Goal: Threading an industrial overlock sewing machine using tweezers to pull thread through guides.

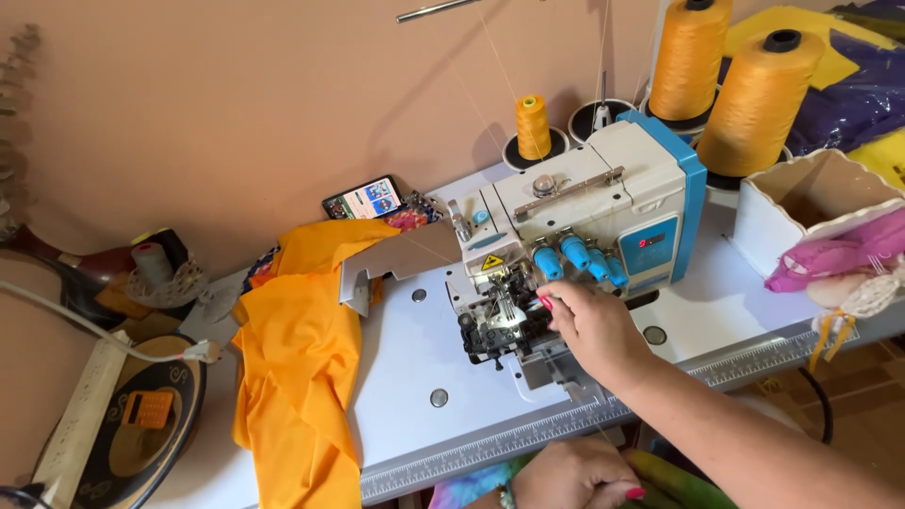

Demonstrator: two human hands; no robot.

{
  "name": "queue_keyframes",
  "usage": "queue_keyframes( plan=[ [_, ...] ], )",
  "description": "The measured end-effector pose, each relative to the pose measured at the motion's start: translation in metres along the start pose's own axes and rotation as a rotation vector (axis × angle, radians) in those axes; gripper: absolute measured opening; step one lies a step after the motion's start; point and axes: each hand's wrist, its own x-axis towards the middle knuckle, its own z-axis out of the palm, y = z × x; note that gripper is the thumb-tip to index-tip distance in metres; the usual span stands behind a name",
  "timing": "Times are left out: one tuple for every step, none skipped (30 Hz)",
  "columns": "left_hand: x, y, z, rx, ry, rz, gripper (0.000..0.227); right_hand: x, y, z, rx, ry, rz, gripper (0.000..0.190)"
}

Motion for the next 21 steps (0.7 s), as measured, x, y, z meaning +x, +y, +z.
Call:
queue_keyframes(
  plan=[
    [0.029,0.013,-0.023,0.003,0.004,0.002,0.027,0.001,0.001,0.003,-0.03,0.017,-0.04,0.022],
    [0.027,0.014,-0.02,0.004,0.009,0.001,0.027,0.001,-0.001,0.003,-0.029,0.014,-0.044,0.022],
    [0.026,0.014,-0.018,-0.014,-0.025,-0.011,0.03,0.001,-0.003,0.002,-0.09,0.003,-0.072,0.022],
    [0.025,0.015,-0.016,-0.031,-0.058,-0.024,0.033,0.001,-0.005,0.001,-0.15,-0.008,-0.101,0.022],
    [0.024,0.013,-0.014,-0.032,-0.053,-0.024,0.033,0.001,-0.003,0.003,-0.15,-0.012,-0.104,0.022],
    [0.023,0.01,-0.012,-0.016,-0.033,0.004,0.033,0.001,-0.001,0.005,-0.233,0.022,-0.194,0.015],
    [0.022,0.009,-0.01,0.0,-0.016,0.031,0.033,0.001,0.0,0.007,-0.314,0.058,-0.281,0.011],
    [0.02,0.012,-0.01,0.0,-0.014,0.03,0.033,0.001,-0.001,0.006,-0.312,0.056,-0.283,0.011],
    [0.019,0.014,-0.012,0.003,0.001,0.013,0.029,0.003,-0.002,0.004,-0.343,0.012,-0.307,0.016],
    [0.019,0.017,-0.013,0.006,0.016,-0.004,0.026,0.004,-0.003,0.003,-0.373,-0.033,-0.33,0.021],
    [0.018,0.017,-0.012,0.008,0.019,-0.002,0.026,0.005,-0.001,0.005,-0.375,-0.033,-0.333,0.021],
    [0.018,0.016,-0.012,0.023,0.024,0.01,0.026,0.006,0.001,0.007,-0.387,-0.045,-0.357,0.028],
    [0.016,0.016,-0.012,0.038,0.028,0.02,0.027,0.006,0.002,0.01,-0.397,-0.057,-0.38,0.036],
    [0.015,0.015,-0.011,0.04,0.031,0.021,0.027,0.006,0.0,0.01,-0.397,-0.057,-0.383,0.036],
    [0.014,0.013,-0.01,0.04,0.026,0.035,0.028,0.007,-0.002,0.009,-0.417,-0.077,-0.393,0.032],
    [0.014,0.012,-0.01,0.041,0.021,0.05,0.029,0.009,-0.004,0.008,-0.438,-0.097,-0.403,0.031],
    [0.013,0.012,-0.011,0.044,0.025,0.054,0.029,0.01,-0.004,0.009,-0.441,-0.096,-0.409,0.031],
    [0.013,0.012,-0.012,0.03,0.025,0.054,0.03,0.011,-0.005,0.009,-0.456,-0.122,-0.426,0.035],
    [0.012,0.011,-0.011,0.013,0.028,0.05,0.032,0.011,-0.005,0.011,-0.468,-0.153,-0.442,0.04],
    [0.011,0.013,-0.011,0.013,0.034,0.051,0.032,0.011,-0.003,0.014,-0.468,-0.157,-0.447,0.04],
    [0.01,0.015,-0.011,0.008,0.038,0.041,0.031,0.011,-0.001,0.017,-0.498,-0.188,-0.438,0.047]
  ],
)
